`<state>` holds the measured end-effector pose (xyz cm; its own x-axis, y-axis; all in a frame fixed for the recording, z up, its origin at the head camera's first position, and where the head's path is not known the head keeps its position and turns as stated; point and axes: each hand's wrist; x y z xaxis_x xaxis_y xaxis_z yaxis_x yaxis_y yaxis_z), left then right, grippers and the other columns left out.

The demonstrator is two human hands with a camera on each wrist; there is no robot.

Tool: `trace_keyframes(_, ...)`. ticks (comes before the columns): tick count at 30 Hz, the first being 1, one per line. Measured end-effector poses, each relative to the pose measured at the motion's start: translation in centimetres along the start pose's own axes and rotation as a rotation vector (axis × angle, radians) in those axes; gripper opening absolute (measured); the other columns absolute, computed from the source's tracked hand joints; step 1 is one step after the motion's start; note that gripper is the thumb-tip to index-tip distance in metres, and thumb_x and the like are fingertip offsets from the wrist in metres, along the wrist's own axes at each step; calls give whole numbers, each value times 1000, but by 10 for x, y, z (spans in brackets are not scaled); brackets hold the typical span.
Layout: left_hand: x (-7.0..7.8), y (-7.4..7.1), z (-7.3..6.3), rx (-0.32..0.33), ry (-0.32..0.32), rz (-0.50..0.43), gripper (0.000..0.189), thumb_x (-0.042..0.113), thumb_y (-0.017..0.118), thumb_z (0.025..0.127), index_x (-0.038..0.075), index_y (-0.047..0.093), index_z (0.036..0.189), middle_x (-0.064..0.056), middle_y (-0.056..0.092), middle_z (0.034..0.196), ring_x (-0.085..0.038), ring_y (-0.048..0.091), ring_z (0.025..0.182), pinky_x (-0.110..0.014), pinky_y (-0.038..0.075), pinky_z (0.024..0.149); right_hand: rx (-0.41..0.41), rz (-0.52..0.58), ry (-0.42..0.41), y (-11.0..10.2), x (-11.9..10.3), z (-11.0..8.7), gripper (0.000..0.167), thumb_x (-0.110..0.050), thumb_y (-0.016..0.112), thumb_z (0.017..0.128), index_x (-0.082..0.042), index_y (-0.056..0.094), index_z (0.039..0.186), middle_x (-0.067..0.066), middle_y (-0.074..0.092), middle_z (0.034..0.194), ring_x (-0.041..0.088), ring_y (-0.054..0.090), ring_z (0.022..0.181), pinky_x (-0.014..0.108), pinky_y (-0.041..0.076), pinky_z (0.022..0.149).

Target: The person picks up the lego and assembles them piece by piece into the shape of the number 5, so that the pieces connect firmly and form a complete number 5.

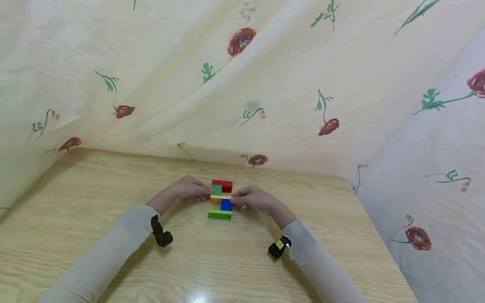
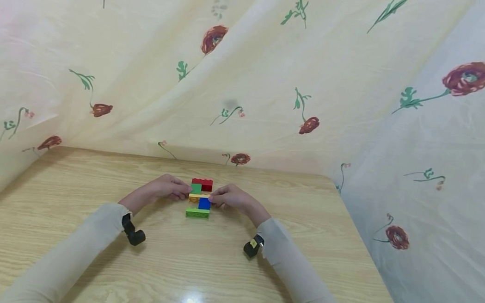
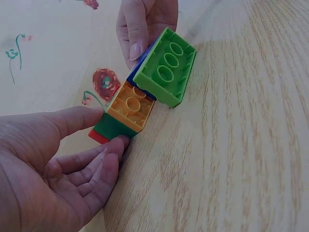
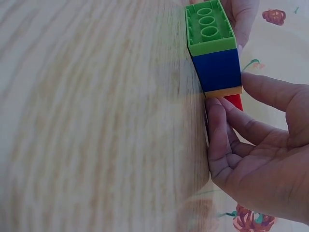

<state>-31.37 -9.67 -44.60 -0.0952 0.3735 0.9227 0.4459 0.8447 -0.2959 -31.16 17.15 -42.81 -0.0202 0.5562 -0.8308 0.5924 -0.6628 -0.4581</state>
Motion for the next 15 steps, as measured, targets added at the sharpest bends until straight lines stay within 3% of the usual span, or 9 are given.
trace_keyframes(8,2,2,-2,29,-41,0,36,25,70,97,-1,72,121,-11,76,112,-13,68,90,-26,58,83,1,3,19,1,2,2,28,-24,63,101,-4,73,119,2,73,104,16,60,90,25,47,74)
trace_keyframes(15,2,2,-1,27,-27,-4,37,26,69,98,-2,71,123,-11,76,113,-12,69,90,-27,58,84,7,-3,20,0,1,1,29,-24,63,102,-4,73,120,3,72,106,17,60,91,25,48,75)
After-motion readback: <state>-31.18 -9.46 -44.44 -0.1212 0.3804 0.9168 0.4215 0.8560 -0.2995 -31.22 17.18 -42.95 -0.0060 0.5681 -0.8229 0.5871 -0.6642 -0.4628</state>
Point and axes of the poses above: each hand's wrist, its own z-axis towards the middle knuckle, its own y-axis out of the palm, x = y × z
